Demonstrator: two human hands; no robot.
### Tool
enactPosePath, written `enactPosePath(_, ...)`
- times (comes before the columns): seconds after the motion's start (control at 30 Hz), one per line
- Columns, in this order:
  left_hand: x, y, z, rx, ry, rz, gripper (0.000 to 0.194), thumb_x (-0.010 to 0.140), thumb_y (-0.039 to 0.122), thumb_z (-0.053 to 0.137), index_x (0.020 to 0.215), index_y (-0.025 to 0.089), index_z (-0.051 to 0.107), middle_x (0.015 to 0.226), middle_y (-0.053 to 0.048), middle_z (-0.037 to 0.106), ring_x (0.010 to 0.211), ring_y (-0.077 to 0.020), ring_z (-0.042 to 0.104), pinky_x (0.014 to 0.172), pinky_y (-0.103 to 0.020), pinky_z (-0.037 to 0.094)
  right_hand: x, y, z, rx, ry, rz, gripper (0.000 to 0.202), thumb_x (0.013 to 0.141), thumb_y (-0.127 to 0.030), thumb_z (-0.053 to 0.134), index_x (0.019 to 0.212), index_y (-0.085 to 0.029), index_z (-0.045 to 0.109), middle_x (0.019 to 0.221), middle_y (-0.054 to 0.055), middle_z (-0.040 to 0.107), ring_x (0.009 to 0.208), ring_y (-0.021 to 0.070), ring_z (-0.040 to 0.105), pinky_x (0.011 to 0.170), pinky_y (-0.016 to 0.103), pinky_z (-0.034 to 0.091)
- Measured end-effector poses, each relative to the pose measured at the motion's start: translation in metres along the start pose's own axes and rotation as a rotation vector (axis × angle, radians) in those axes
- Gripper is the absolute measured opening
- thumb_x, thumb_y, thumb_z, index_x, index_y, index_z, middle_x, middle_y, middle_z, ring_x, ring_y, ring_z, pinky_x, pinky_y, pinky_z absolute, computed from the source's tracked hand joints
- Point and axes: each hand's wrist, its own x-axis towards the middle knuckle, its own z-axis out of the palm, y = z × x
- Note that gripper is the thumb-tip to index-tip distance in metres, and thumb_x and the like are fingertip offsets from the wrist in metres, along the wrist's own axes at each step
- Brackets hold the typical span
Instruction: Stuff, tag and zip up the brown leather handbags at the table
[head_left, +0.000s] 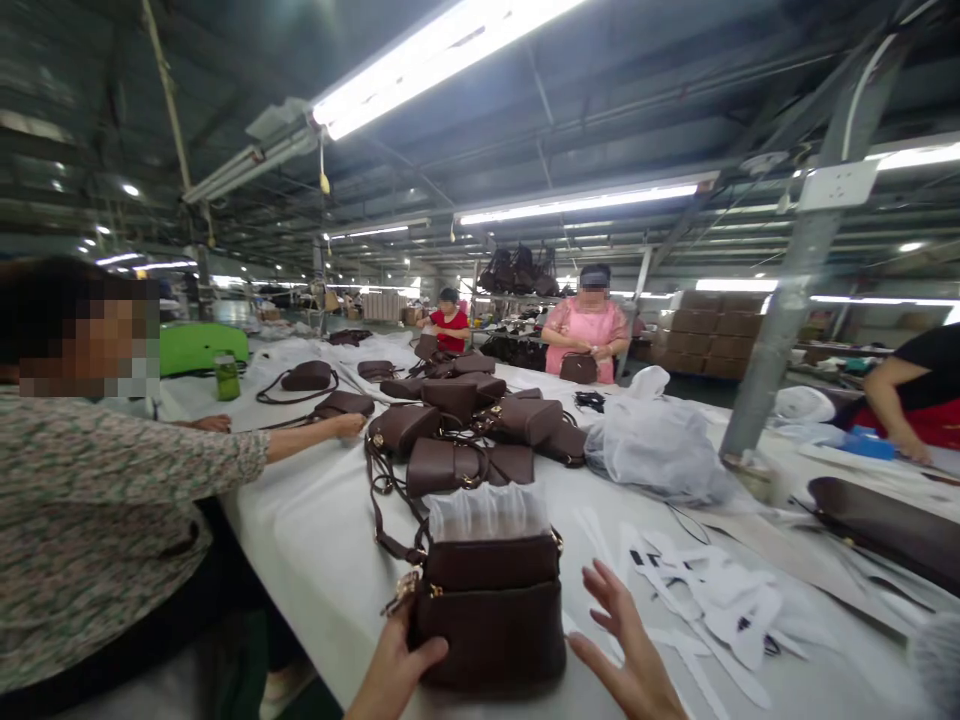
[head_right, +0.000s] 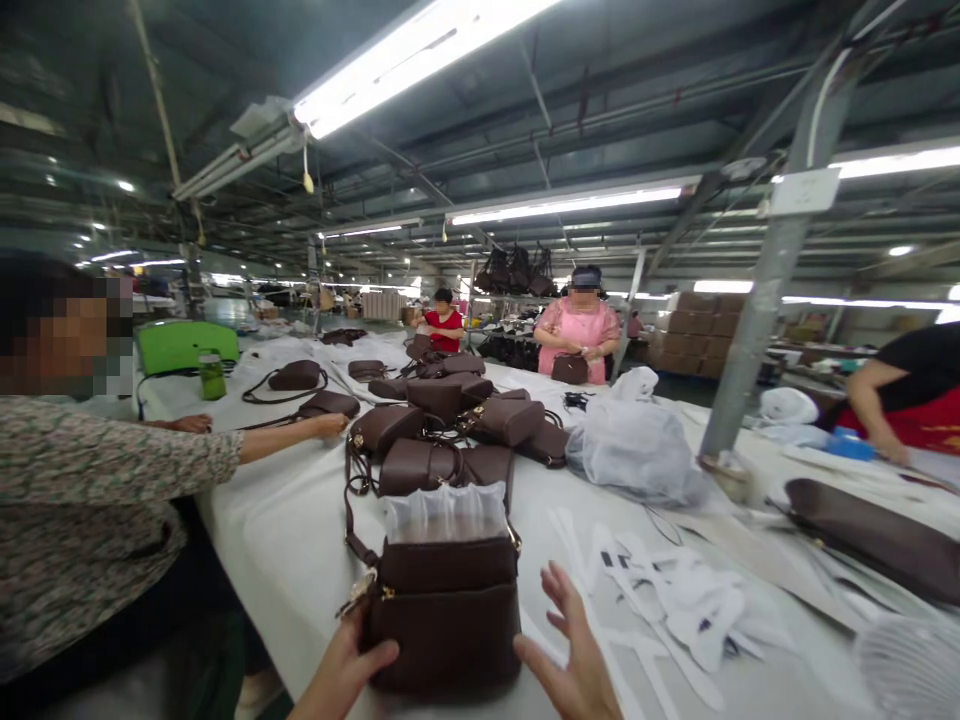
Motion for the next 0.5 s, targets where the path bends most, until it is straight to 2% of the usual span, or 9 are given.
enactPosePath(0.07, 0.0, -0.006, 0.001, 0.036, -0.01, 0.015, 0.056, 0.057, 0.037, 0.074, 0.109, 0.017, 0.067, 0.122, -0.012, 0.065, 0.124, -0.0382, 0.051, 0.112, -0.051, 0.034, 0.015, -0.014, 0.005, 0.124, -0.067, 0.061, 0.09, 0.078, -0.042, 0.065, 0.15, -0.025, 0.014, 0.144, 0.016, 0.045, 0.133, 0.0291, 0.045, 0.1, 0.045, 0.047)
enactPosePath(0.1, 0.001, -0.009, 0.0, 0.077, 0.006, 0.018, 0.05, 0.058, 0.038, 0.073, 0.104, 0.018, 0.069, 0.117, -0.012, 0.067, 0.123, -0.0387, 0.051, 0.112, -0.052, 0.034, 0.021, -0.021, 0.009, 0.166, -0.102, 0.076, 0.092, 0.077, -0.04, 0.066, 0.151, -0.025, 0.013, 0.144, 0.015, 0.046, 0.132, 0.0291, 0.045, 0.1, 0.046, 0.047)
enactPosePath(0.2, 0.012, -0.018, -0.01, 0.275, 0.101, 0.066, 0.042, 0.061, 0.043, 0.072, 0.095, 0.019, 0.07, 0.108, -0.012, 0.07, 0.126, -0.0403, 0.048, 0.115, -0.055, 0.026, 0.029, -0.035, 0.024, 0.198, -0.089, 0.046, 0.08, 0.075, -0.033, 0.064, 0.146, -0.025, 0.029, 0.137, 0.013, 0.053, 0.125, 0.0281, 0.052, 0.094, 0.044, 0.05)
enactPosePath(0.33, 0.028, -0.025, -0.021, 0.387, 0.173, 0.14, 0.046, 0.062, 0.046, 0.07, 0.099, 0.019, 0.069, 0.117, -0.013, 0.066, 0.127, -0.0389, 0.047, 0.114, -0.053, 0.029, 0.027, -0.038, 0.034, 0.107, -0.027, -0.012, 0.06, 0.078, -0.028, 0.057, 0.137, -0.025, 0.042, 0.128, 0.01, 0.056, 0.114, 0.0256, 0.058, 0.076, 0.035, 0.056)
enactPosePath(0.4, 0.027, -0.017, -0.02, 0.399, 0.17, 0.126, 0.045, 0.062, 0.046, 0.069, 0.097, 0.018, 0.069, 0.115, -0.014, 0.067, 0.128, -0.0392, 0.046, 0.114, -0.052, 0.03, 0.027, -0.039, 0.029, 0.033, -0.057, 0.008, 0.054, 0.079, -0.029, 0.057, 0.132, -0.025, 0.047, 0.124, 0.009, 0.058, 0.11, 0.0251, 0.06, 0.075, 0.035, 0.056)
enactPosePath(0.5, 0.018, 0.015, -0.017, 0.517, 0.046, 0.049, 0.035, 0.067, 0.037, 0.064, 0.095, 0.018, 0.07, 0.111, -0.014, 0.068, 0.124, -0.0368, 0.05, 0.112, -0.048, 0.033, 0.04, -0.046, 0.016, -0.1, -0.136, 0.023, 0.052, 0.075, -0.029, 0.061, 0.126, -0.023, 0.05, 0.121, 0.009, 0.059, 0.113, 0.0264, 0.057, 0.086, 0.041, 0.053)
